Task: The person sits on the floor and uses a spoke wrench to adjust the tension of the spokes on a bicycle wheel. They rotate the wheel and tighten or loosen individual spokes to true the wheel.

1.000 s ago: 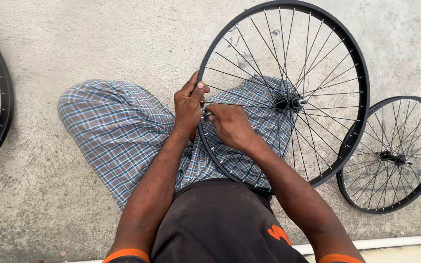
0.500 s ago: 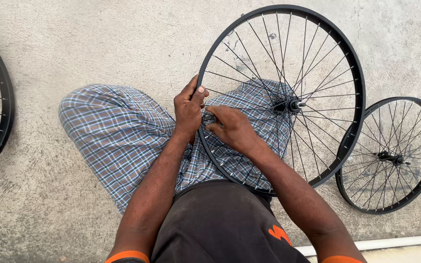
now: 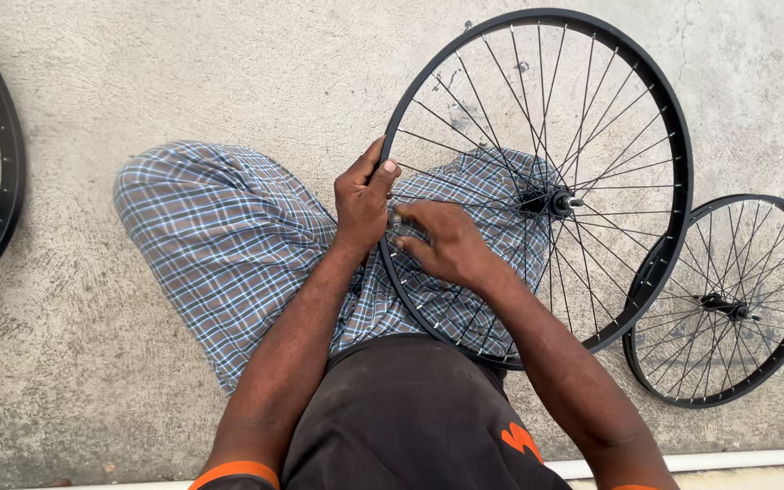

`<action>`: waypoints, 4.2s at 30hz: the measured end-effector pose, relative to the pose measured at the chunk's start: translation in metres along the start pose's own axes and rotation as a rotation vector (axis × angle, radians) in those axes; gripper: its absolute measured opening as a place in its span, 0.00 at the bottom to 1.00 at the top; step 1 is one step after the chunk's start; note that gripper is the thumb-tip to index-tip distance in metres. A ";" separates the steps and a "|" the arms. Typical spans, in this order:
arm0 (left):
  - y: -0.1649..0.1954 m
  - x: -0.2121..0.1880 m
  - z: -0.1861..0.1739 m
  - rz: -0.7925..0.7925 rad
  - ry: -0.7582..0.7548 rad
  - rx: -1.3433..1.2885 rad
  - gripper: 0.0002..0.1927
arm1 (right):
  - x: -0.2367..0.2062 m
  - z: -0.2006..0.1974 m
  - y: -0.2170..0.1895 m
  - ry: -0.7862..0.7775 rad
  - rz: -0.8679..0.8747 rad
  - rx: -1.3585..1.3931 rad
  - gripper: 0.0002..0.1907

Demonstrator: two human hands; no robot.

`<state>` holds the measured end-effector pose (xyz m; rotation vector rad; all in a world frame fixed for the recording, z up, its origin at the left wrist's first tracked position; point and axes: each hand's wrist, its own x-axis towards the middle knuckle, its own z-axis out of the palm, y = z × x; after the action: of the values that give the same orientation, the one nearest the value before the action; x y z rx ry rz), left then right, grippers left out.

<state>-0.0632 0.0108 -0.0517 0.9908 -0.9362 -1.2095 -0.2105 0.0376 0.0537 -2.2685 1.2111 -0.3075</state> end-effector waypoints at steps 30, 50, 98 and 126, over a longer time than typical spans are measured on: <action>0.003 -0.004 0.006 0.063 0.020 0.053 0.24 | -0.002 0.030 -0.001 0.356 -0.014 -0.173 0.22; 0.004 -0.006 0.008 0.050 0.025 0.070 0.24 | 0.005 0.022 0.014 0.067 0.032 -0.209 0.19; 0.006 0.023 0.011 -0.085 -0.103 0.065 0.26 | -0.003 0.009 0.008 0.367 -0.054 -0.076 0.11; 0.012 0.001 0.005 -0.092 -0.022 0.025 0.29 | 0.005 0.009 0.002 -0.107 0.284 0.033 0.10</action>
<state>-0.0645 0.0102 -0.0392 1.0517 -0.9341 -1.2902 -0.2055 0.0359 0.0452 -2.0231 1.4374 -0.0968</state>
